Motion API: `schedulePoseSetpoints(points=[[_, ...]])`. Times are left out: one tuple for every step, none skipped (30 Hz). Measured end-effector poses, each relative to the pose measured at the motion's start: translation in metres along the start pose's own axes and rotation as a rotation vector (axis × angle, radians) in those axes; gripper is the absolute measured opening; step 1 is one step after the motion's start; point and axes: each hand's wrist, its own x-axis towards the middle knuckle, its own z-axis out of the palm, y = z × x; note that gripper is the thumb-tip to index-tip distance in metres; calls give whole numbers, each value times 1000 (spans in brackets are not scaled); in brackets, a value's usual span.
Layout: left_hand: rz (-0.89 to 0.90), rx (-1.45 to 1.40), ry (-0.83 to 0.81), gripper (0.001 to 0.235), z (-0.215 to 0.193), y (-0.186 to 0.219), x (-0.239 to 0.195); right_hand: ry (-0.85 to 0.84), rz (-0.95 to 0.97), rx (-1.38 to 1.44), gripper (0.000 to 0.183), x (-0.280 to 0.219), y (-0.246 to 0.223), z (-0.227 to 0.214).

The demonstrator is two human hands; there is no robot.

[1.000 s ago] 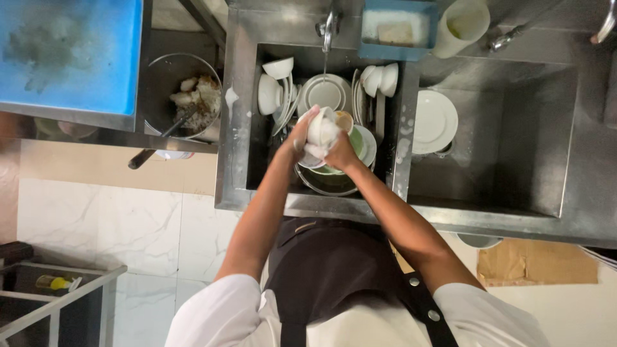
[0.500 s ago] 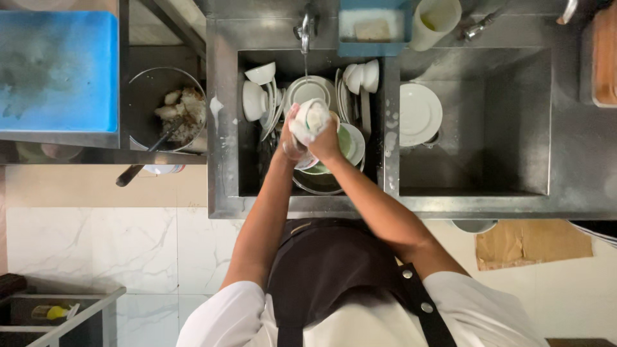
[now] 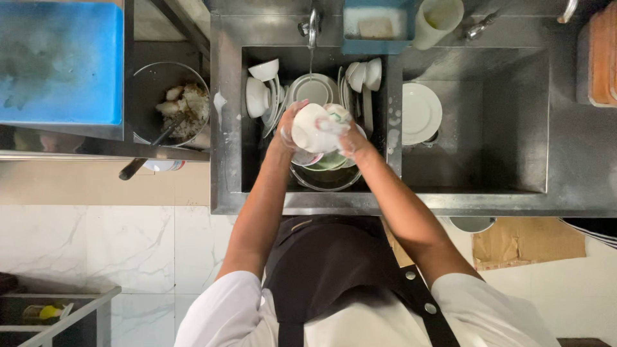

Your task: The person washes dishes in a double-basin stainless steel sink. They rinse a plastic container, wash their hands, scrub the sink surface, then wash several plates and bowls using a sponge and running water, placing cleaned items into the adjacent basin.

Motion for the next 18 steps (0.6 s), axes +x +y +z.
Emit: schedulePoseSetpoints(points=[[87,140,163,33,0,-1,1,-45,57,13,42,1,-7,-2],[176,315,168,30,1,-1,1,-90,115,26,43,3,-14,-5],[266,489,176,29,2,0,-1,-138,174,39,44,6,-21,-8],[356,664,186,29,6,1,-4,-285,88,-182,46,9,-27,-11],[412,798,224,29,8,-2,-12,-424,5,-396,47,8,-27,-14],[468,932,261,29,12,-7,-23,-562,-81,-610,48,7,-27,-16],[531,1070,289,30,19,-6,-28,-520,-12,-625,47,9,-28,-18],[447,721,308,27,28,-4,-34,-478,57,-639,45,11,-28,-19],[355,376,317,24,37,-1,-37,-432,122,-653,44,13,-28,-20],[256,33,320,21,44,5,-38,-310,128,-512,49,16,-28,-21],[246,-82,287,27,51,5,-39,-191,133,-374,54,16,-26,-22],[234,-197,253,33,55,7,-37,-72,136,-235,60,16,-23,-24],[221,-317,226,39,56,5,-38,-84,102,-177,58,14,-19,-27],[266,-55,231,40,55,2,-36,-97,68,-119,57,10,-14,-31],[314,212,230,41,51,3,-33,-113,28,-60,55,10,-10,-33],[359,480,228,42,47,2,-28,-173,46,-146,54,10,-7,-36],[351,658,236,43,40,-1,-27,-227,66,-226,54,8,-2,-39],[342,837,241,44,33,-4,-25,-281,86,-307,54,5,2,-42]])
